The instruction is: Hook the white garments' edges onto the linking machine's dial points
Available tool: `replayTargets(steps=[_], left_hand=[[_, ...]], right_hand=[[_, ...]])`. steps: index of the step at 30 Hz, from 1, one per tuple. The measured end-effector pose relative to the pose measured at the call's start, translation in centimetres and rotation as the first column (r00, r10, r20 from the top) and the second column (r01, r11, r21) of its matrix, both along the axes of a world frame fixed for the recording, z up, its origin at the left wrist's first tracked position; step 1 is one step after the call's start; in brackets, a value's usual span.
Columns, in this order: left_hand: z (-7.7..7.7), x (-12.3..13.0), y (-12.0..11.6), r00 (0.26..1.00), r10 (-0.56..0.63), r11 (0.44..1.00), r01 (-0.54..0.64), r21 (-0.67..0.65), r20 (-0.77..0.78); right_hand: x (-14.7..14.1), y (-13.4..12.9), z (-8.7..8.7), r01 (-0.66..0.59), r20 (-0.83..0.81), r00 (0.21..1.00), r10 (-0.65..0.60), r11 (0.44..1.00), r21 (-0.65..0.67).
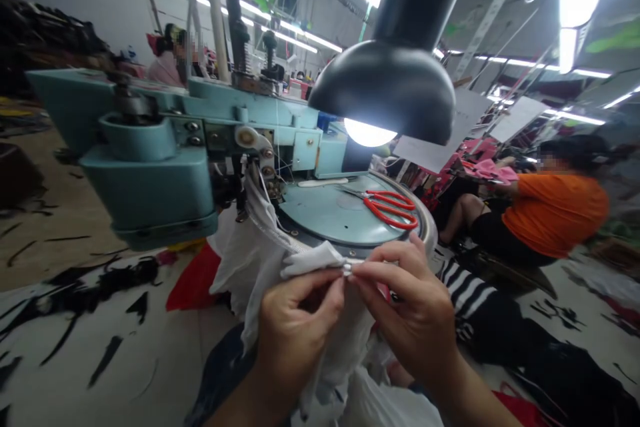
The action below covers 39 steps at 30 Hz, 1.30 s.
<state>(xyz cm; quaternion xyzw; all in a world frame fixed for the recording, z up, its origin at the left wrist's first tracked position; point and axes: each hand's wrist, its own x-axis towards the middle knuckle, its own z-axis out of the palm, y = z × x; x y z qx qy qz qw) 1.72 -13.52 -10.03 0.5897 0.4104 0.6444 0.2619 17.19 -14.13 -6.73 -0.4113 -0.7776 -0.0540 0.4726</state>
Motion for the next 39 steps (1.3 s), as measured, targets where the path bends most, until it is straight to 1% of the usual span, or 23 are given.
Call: replayTargets(steps=[2, 6, 9, 11, 14, 15, 17, 20, 23, 26, 29, 32, 34, 37, 39], left_hand=[[-0.1, 0.0, 0.2, 1.000, 0.006, 1.000, -0.006, -0.003, -0.014], [-0.1, 0.0, 0.4, 0.999, 0.011, 0.998, -0.009, 0.058, -0.047], [0.0, -0.4, 0.2, 0.987, 0.085, 0.987, -0.066, 0.145, -0.133], [0.3, -1.0, -0.3, 0.951, 0.172, 0.956, -0.097, 0.278, -0.258], [1.3, -2.4, -0.7, 0.842, 0.320, 0.865, -0.072, 0.497, -0.435], [1.7, -2.8, -0.6, 0.807, 0.354, 0.839, -0.051, 0.542, -0.472], [2.5, -3.4, 0.0, 0.769, 0.371, 0.813, 0.003, 0.582, -0.521], [3.1, -3.8, 1.1, 0.764, 0.303, 0.816, 0.100, 0.569, -0.569], [3.3, -3.9, 1.7, 0.767, 0.259, 0.824, 0.141, 0.548, -0.587], [3.3, -3.8, 1.9, 0.774, 0.250, 0.820, 0.150, 0.552, -0.582], [3.2, -3.6, 1.9, 0.773, 0.281, 0.808, 0.130, 0.575, -0.569], [3.3, -3.7, 1.8, 0.765, 0.272, 0.820, 0.132, 0.556, -0.584], [3.4, -4.0, 1.8, 0.749, 0.228, 0.834, 0.180, 0.522, -0.622], [3.8, -4.5, 2.1, 0.728, 0.186, 0.810, 0.266, 0.522, -0.660], [4.2, -4.7, 2.5, 0.705, 0.164, 0.805, 0.309, 0.507, -0.690]], right_hand=[[-0.1, 0.0, 0.0, 0.009, -0.002, 1.000, -0.009, 1.000, 0.005], [-0.5, -0.1, 0.2, 0.019, -0.023, 1.000, -0.019, 1.000, 0.003], [-0.9, 0.0, 0.2, 0.045, -0.041, 0.998, -0.045, 0.999, -0.002], [-1.1, 0.0, 0.3, 0.072, -0.042, 0.996, -0.072, 0.997, -0.014], [-1.2, 0.1, 0.4, 0.085, -0.027, 0.996, -0.086, 0.996, -0.022], [-1.1, 0.0, 0.4, 0.081, -0.024, 0.996, -0.081, 0.997, -0.019], [-0.9, 0.0, 0.4, 0.064, -0.028, 0.998, -0.064, 0.998, -0.010], [-0.4, -0.1, 0.3, 0.050, -0.043, 0.998, -0.049, 0.999, 0.012], [-0.2, -0.2, 0.0, 0.033, -0.029, 0.999, -0.032, 0.999, 0.043], [-0.1, -0.2, -0.3, 0.023, -0.013, 1.000, -0.022, 0.997, 0.067], [0.0, -0.1, -0.5, 0.024, -0.018, 1.000, -0.022, 0.995, 0.094], [0.1, -0.1, -0.8, 0.041, -0.024, 0.999, -0.038, 0.991, 0.129], [0.2, -0.1, -1.0, 0.049, -0.021, 0.999, -0.046, 0.988, 0.148], [0.1, -0.1, -1.1, 0.050, -0.017, 0.999, -0.048, 0.986, 0.162], [0.0, -0.1, -0.9, 0.041, -0.012, 0.999, -0.039, 0.986, 0.159]])
